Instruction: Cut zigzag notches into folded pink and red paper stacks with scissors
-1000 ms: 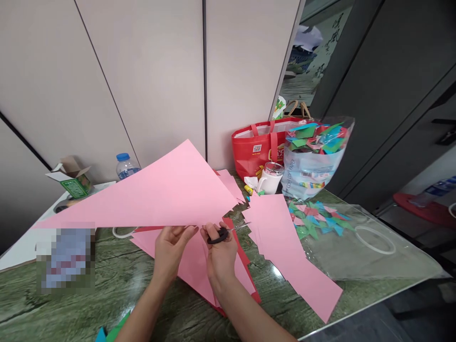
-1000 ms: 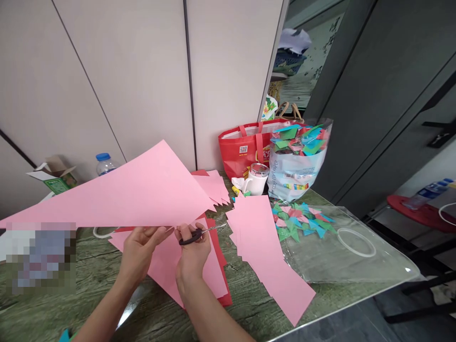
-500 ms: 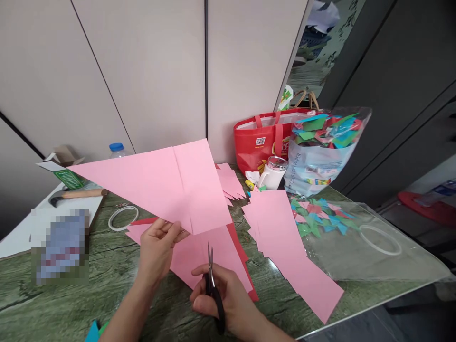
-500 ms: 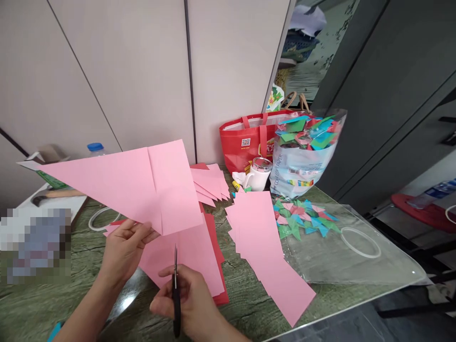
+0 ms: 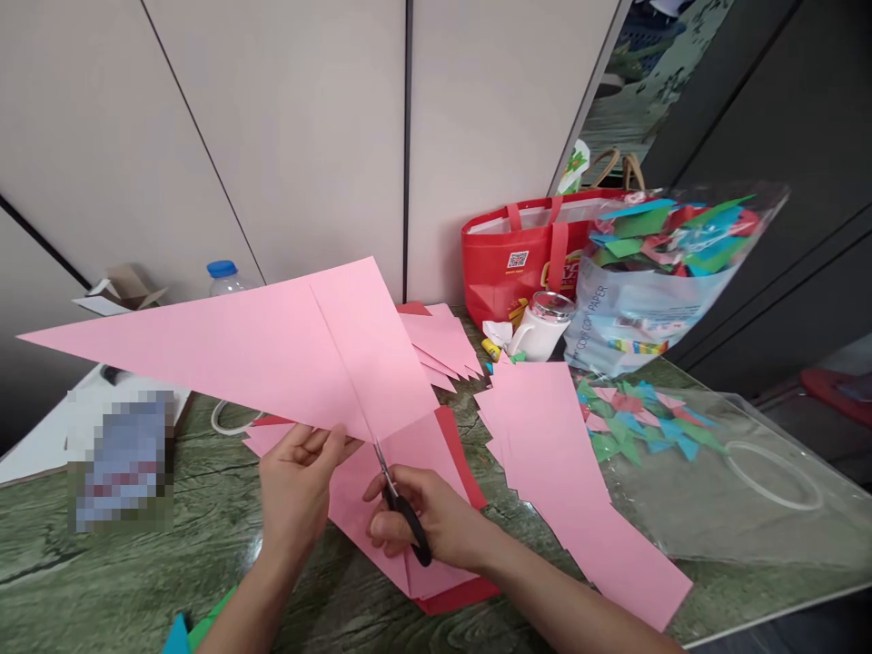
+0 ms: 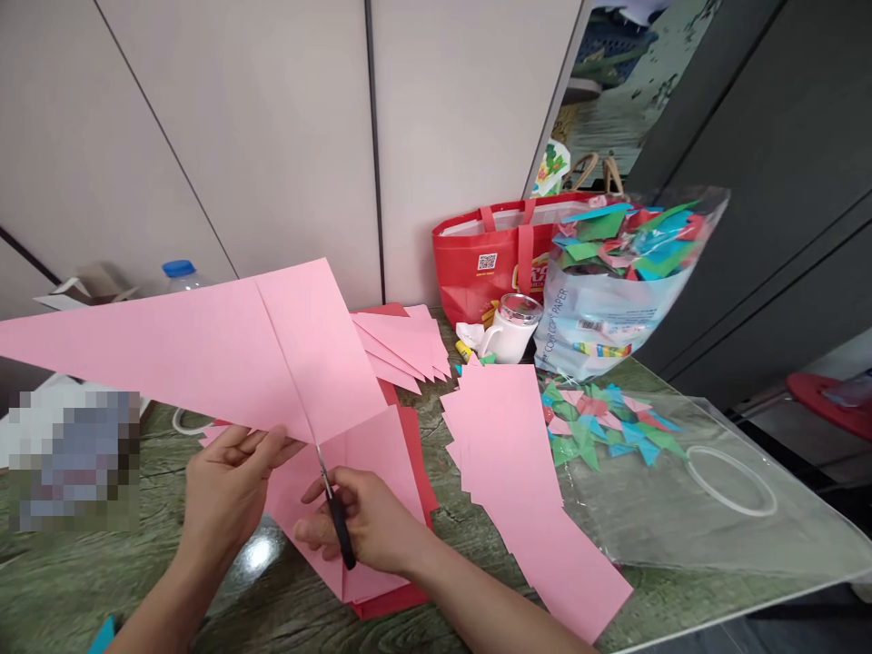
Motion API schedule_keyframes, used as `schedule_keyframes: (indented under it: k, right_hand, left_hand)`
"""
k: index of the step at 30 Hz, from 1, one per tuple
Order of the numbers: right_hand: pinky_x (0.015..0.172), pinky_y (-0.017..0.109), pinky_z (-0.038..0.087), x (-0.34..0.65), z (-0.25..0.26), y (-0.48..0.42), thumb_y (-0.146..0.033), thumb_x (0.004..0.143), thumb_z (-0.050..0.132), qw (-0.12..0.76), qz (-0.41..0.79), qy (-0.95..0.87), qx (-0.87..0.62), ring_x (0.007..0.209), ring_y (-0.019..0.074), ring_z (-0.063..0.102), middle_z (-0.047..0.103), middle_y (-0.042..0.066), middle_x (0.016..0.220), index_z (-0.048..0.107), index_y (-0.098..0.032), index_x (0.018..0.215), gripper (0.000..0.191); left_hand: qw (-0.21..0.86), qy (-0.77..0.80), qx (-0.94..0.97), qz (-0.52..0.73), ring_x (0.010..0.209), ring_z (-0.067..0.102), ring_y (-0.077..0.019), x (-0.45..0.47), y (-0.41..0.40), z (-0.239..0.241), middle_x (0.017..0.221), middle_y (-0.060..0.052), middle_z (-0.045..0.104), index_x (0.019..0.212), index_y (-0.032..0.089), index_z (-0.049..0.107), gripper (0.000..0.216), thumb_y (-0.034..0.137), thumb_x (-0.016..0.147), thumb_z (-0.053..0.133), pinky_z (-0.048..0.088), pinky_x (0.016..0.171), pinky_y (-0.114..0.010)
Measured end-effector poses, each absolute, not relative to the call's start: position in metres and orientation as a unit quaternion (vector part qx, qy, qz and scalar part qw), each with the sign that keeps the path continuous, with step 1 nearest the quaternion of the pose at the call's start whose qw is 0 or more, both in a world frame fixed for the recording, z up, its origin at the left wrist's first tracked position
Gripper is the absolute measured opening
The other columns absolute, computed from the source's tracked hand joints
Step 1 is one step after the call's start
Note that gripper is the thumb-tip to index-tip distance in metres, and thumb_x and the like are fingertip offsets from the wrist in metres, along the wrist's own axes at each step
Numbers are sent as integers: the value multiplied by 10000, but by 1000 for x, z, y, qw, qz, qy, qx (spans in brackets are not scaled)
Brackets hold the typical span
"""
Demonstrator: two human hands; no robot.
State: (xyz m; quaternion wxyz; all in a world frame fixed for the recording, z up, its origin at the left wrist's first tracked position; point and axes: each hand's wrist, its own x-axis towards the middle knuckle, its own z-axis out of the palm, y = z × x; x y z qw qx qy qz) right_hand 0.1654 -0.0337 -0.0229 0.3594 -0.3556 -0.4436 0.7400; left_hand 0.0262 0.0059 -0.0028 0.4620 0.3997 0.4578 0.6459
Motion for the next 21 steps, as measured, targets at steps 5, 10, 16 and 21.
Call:
schedule_keyframes:
  k: [5,10,16,21]
  right_hand:
    - [531,214,381,171,-25,-26,-429,588,740,357,730,-467,-350,544,86,473,527,-38,640,561,-169,878,429]
    - [547,211,325,180,-28,-24,-357,587,775,333,736,-493,-323,581,79,419,489,-43,659,575,-161,892,414]
    - [610,226,349,184,-29,-26,-340,635,754,339,739,-488,-318,652,96,466,515,-28,705,574,-164,940,395]
    - [630,241,363,184,-29,-27,-346,707,698,342,737,-487,-321,654,96,483,524,-19,710,577,-158,971,346]
  left_hand:
    - [478,478,395,622,703,652,-179,27,5,-5,712,-13,704,684,163,632,133,221,599,716,554,721,-340]
    - [507,481,389,600,718,642,-170,29,3,-6,707,-10,699,791,157,663,185,221,622,707,545,736,-339]
    - [515,481,401,586,670,625,-133,31,2,-10,670,10,691,729,169,669,110,225,640,700,539,738,-301]
    - [493,485,426,584,715,640,-148,31,0,-9,695,10,699,753,180,674,107,231,660,693,543,731,-282]
